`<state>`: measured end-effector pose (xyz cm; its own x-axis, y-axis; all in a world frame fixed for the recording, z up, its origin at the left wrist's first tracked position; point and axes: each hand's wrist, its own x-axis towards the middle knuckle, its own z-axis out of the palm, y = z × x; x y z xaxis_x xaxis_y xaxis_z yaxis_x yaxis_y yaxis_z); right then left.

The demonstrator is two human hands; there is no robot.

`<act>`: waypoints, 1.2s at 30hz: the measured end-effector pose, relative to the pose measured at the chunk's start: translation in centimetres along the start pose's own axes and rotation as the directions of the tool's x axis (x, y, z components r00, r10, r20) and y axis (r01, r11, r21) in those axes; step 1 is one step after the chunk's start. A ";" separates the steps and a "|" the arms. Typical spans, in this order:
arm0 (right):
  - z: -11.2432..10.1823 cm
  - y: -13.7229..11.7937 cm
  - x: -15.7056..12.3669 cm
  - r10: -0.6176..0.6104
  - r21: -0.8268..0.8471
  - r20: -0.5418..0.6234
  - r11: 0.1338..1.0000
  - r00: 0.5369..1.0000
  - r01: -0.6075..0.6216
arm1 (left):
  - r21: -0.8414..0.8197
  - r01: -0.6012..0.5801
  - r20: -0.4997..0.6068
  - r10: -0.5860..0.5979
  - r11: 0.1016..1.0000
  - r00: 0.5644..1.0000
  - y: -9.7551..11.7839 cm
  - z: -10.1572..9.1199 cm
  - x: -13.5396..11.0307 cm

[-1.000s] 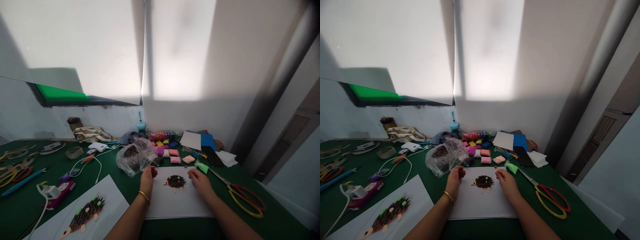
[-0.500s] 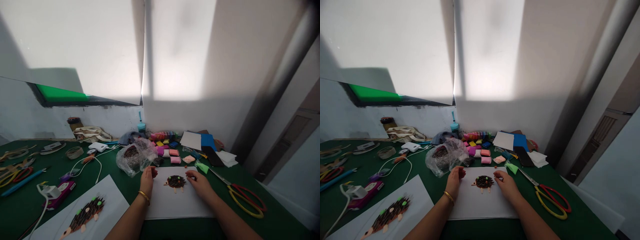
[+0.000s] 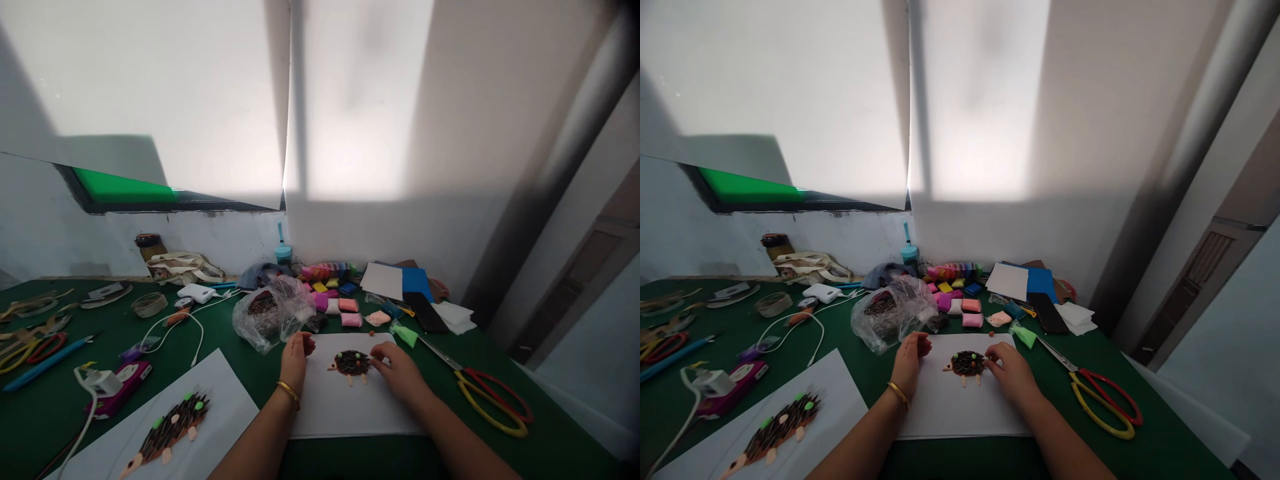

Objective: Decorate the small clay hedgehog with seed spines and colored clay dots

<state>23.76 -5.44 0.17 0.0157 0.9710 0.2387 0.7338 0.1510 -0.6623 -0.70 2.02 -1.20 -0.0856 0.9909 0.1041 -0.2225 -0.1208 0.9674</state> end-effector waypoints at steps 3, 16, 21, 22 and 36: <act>0.2 0.1 0.0 -0.011 -0.004 0.024 1.000 1.000 0.011 | -0.001 -0.007 0.001 0.007 1.000 1.000 0.1 0.0 -0.1; 0.6 1.9 0.3 0.074 0.048 -0.041 0.996 0.996 -0.072 | -0.006 -0.013 0.009 0.013 1.000 1.000 -0.2 0.0 0.1; 0.8 1.9 0.3 0.103 0.051 -0.010 0.993 0.995 -0.103 | -0.008 -0.012 0.004 0.012 1.000 1.000 -0.2 0.0 0.1; 0.8 1.8 0.3 0.090 0.041 -0.006 0.995 0.996 -0.089 | -0.006 -0.013 0.007 0.013 1.000 1.000 -0.2 0.0 0.0; 1.1 2.1 0.5 0.081 0.031 -0.004 0.996 0.997 -0.081 | 0.007 -0.010 -0.003 0.010 1.000 1.000 0.2 0.2 -0.1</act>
<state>24.55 -4.47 -1.86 0.0777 0.9793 0.1869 0.7086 0.0776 -0.7013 -0.59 1.85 -0.96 -0.0907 0.9894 0.1134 -0.2146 -0.1306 0.9679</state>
